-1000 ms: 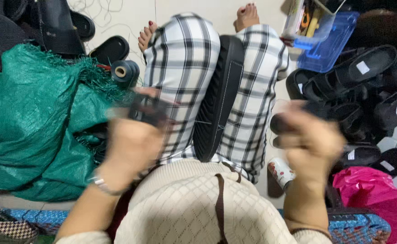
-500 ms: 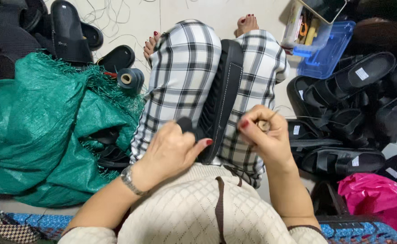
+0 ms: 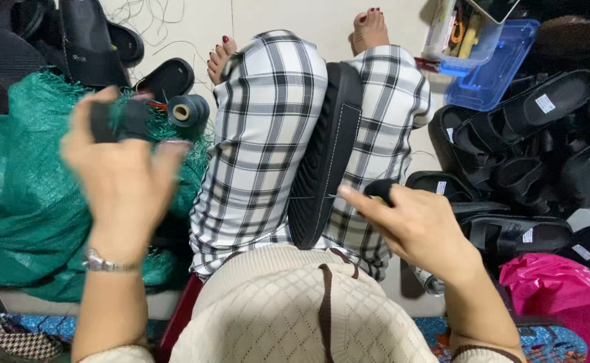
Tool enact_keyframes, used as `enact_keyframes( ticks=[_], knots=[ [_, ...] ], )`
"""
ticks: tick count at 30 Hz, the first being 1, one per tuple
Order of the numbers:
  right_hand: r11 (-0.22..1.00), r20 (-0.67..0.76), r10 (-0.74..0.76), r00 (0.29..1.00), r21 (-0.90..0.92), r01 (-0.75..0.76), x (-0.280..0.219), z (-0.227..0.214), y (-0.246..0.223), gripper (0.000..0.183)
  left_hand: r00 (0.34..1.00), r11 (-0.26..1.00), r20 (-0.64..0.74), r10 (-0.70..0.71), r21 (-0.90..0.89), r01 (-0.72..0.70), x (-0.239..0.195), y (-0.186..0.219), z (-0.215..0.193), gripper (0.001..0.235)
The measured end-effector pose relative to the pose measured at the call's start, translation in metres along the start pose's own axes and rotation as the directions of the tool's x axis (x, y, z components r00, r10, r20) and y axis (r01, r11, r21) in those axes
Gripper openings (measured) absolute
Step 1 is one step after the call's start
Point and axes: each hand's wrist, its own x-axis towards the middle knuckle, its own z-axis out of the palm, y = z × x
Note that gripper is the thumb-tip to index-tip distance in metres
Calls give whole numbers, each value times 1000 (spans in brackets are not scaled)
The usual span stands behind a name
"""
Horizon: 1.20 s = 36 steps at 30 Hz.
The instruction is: The person sits on the floor and sews a black shoe using a needle and thread. They hold the shoe between their legs and repeatedly push the needle through the sole while pulling the thread tight.
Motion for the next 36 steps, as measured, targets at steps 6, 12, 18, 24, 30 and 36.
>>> enact_keyframes(
  ticks=[6,12,18,24,30,36],
  knots=[
    [993,108,0,994,-120,13,13,-6,-5,57,814,703,31,580,-523,-481,4,82,2,148],
    [995,169,25,985,-100,-8,15,-9,-7,62,776,622,-32,630,-576,-530,13,96,5,132],
    [990,148,5,989,-138,16,21,-21,-19,66,775,618,-89,625,-550,-562,15,100,9,133],
    [982,188,56,981,-185,-21,37,-12,-38,65,750,565,-165,640,-561,-605,20,100,17,126],
    [991,38,6,999,-131,-1,40,-16,-46,43,826,644,-185,533,-545,-537,-8,97,14,136],
    [945,-116,-28,993,-325,-11,34,3,-44,18,923,-550,27,385,-796,252,-49,96,-12,14]
  ],
)
